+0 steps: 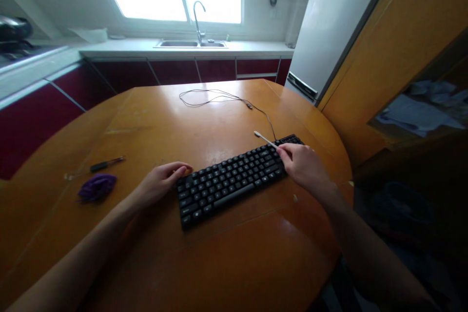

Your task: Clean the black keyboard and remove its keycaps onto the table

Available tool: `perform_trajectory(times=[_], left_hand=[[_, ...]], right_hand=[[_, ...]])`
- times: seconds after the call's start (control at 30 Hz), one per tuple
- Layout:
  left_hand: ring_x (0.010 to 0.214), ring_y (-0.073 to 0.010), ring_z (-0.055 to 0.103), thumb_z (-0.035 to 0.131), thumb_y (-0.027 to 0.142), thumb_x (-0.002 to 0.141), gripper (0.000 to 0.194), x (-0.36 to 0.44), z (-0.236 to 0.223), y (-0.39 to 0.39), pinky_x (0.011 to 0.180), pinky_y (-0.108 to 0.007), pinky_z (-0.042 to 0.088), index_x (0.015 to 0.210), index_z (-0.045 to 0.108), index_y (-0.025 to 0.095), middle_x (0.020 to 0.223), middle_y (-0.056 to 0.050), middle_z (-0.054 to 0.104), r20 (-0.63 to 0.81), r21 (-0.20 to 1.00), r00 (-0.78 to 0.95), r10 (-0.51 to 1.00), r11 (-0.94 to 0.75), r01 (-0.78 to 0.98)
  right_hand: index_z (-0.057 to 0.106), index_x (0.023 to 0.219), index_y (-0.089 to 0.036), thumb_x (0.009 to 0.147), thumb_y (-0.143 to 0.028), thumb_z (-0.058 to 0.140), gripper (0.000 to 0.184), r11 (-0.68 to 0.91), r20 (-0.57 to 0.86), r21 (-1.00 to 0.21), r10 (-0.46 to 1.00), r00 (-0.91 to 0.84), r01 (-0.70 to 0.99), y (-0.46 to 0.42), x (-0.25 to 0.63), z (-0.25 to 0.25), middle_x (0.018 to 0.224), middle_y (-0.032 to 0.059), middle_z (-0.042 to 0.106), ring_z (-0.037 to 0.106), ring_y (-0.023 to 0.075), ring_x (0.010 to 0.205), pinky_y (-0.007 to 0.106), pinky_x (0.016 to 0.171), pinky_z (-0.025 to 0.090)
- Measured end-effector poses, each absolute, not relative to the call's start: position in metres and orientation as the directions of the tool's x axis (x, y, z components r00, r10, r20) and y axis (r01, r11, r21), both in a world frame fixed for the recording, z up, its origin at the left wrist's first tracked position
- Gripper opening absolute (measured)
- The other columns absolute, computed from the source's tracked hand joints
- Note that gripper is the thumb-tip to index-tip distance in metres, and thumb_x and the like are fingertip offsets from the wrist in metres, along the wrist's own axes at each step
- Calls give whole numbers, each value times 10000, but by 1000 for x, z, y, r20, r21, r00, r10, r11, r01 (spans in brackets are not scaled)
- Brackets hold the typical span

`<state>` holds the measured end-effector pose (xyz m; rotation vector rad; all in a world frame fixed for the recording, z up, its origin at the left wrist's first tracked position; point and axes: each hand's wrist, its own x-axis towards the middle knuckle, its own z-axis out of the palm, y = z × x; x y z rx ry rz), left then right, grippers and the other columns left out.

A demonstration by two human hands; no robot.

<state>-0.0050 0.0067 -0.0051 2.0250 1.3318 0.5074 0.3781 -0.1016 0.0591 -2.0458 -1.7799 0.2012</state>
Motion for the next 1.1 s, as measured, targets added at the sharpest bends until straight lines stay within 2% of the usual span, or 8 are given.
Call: perform_trajectory(times=[0.07,0.13,0.23,0.33,0.53,0.67,0.83,1.1], left_hand=[[942,-279,720,517,677,871,550,-6,-6,7,873,-355,550,988,767,202,1009,-85,784,-30,698,411,911,-275,661],[934,-275,720,519,664,877,537,-7,-7,8,862,-351,549,997,767,203,1004,-84,783,-38,694,419,907,-278,664],[934,-267,719,508,630,899,509,-8,-8,8,858,-345,543,1011,761,203,1012,-83,779,-40,693,424,905,-281,664],[942,-260,718,503,605,920,485,-9,-10,7,859,-335,537,1021,759,205,1025,-76,777,-30,691,418,908,-283,665],[980,-249,713,485,560,954,450,-11,-11,4,870,-316,536,1055,751,211,1058,-61,775,-48,683,428,903,-283,673],[991,-247,713,482,545,957,443,-12,-11,4,875,-323,539,1077,746,211,1078,-62,773,-61,675,424,904,-276,684],[945,-232,717,483,529,955,429,-11,-11,4,850,-327,547,1061,749,210,1044,-57,777,-53,663,426,903,-287,691],[984,-248,710,483,563,962,454,-13,-15,5,877,-338,536,1077,742,208,1060,-67,773,-54,684,422,905,-274,676]], right_hand=[[759,1035,-207,1005,-320,508,277,37,171,-497,984,55,867,-85,382,58,961,73,780,696,198,870,264,735,429],[747,1047,-187,980,-293,547,236,104,178,-544,984,-7,833,-68,389,55,890,57,768,677,177,801,258,722,437],[758,980,-174,968,-282,562,224,200,171,-535,977,-127,821,-46,401,55,843,46,750,653,165,775,260,730,442],[771,943,-172,951,-256,581,208,308,175,-548,951,-253,777,-28,404,56,915,53,757,657,169,854,264,789,458],[776,926,-182,957,-212,571,209,451,244,-513,892,-380,730,-16,394,41,925,52,748,634,170,923,288,885,455],[788,921,-190,968,-237,553,243,437,233,-472,900,-370,766,-17,403,31,931,61,749,639,185,927,297,878,461],[808,876,-202,910,-257,602,215,367,197,-474,930,-309,801,-11,439,24,891,68,763,677,208,835,303,791,496],[812,845,-199,824,-320,672,187,74,113,-541,994,-15,838,-16,506,21,847,76,794,725,240,776,318,701,532]])
